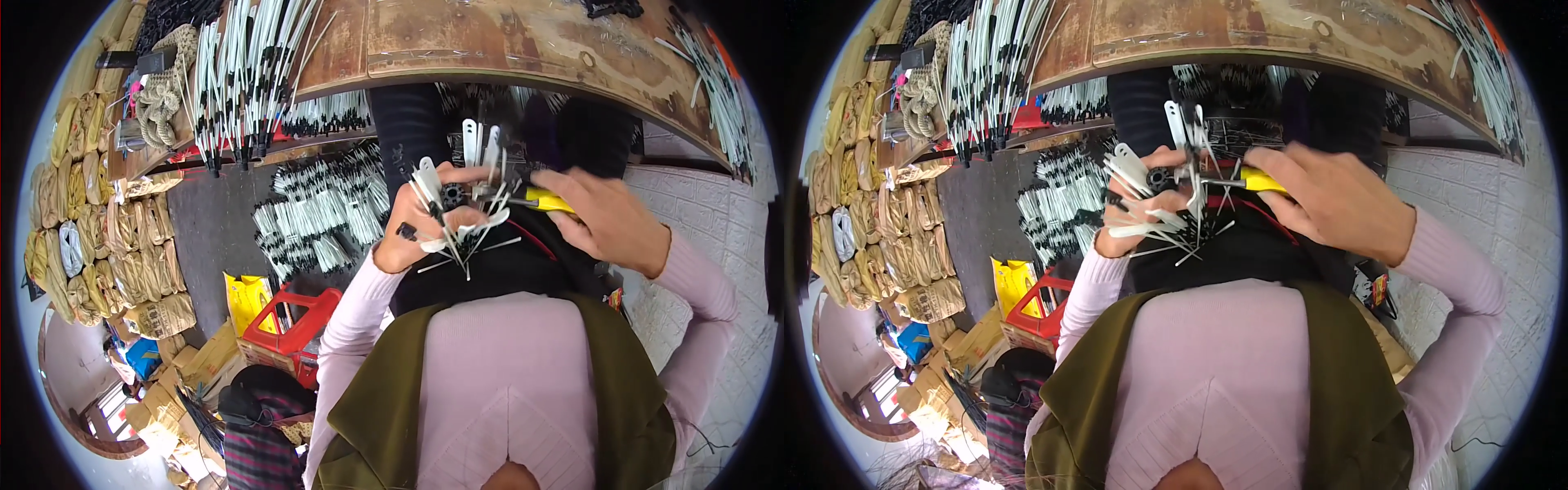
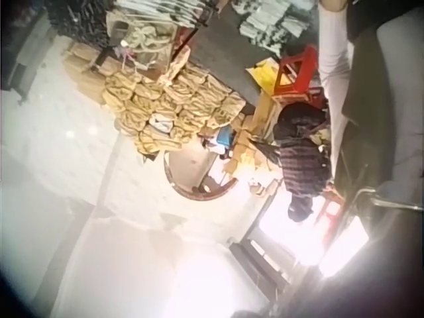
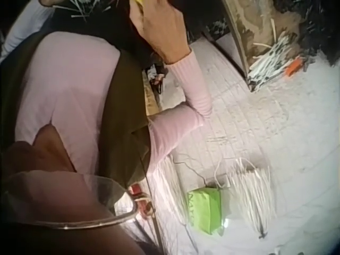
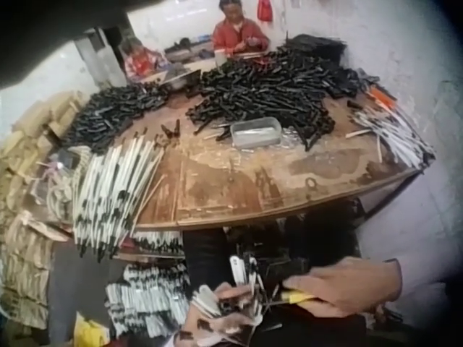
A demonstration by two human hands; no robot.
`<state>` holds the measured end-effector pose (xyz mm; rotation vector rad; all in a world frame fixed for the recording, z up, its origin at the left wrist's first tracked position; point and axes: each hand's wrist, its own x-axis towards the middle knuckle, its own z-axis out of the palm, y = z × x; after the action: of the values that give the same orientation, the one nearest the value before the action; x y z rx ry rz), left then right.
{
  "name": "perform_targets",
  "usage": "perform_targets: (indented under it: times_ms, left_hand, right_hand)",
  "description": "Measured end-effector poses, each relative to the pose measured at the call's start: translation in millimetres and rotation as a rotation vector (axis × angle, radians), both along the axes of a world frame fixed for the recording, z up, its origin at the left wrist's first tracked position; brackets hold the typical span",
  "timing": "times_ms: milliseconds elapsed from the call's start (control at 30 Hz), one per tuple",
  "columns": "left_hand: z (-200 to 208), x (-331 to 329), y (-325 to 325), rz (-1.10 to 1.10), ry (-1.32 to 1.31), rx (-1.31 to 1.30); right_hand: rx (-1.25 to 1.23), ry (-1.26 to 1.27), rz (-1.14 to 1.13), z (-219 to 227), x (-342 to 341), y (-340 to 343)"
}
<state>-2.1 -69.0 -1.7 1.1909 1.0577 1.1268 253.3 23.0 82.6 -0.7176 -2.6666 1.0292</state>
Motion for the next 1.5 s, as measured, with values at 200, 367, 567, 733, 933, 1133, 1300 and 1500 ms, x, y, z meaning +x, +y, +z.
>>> perform_targets:
  times_ms: [200, 367, 567, 733, 933, 1133, 1300, 1500]
  left_hand:
    - [5, -4, 1, -0.116, 0.024, 0.003]
    - [12, -3, -4, -0.039, 0.135, -0.070]
    - [-1, 0, -15, 0.034, -0.149, -0.142]
    - [-6, -2, -16, 0.051, -0.248, -0.150]
    - [-39, -15, -6, -0.291, -0.112, -0.167]
    - [13, 2, -9, -0.127, 0.023, -0.086]
    - [3, 4, 0, -0.136, -0.009, 0.017]
    - [8, 4, 7, -0.186, 0.076, 0.163]
  right_hand:
    - [-1.003, -0.245, -0.021, -14, -3, -10]
    - [-0.172, -0.052, -0.012, -18, -8, -4]
    - [-0.807, -0.120, 0.000, -56, -19, -32]
    - [-0.892, 0.044, -0.070, -72, -26, -43]
    - [-1.093, -0.270, -0.008, -8, -21, 5]
    - [-1.354, -0.505, 0.053, 10, -16, 22]
    - [-1.420, -0.326, 0.107, -20, -8, 10]
    - [-1.523, -0.562, -0.032, 24, -13, 22]
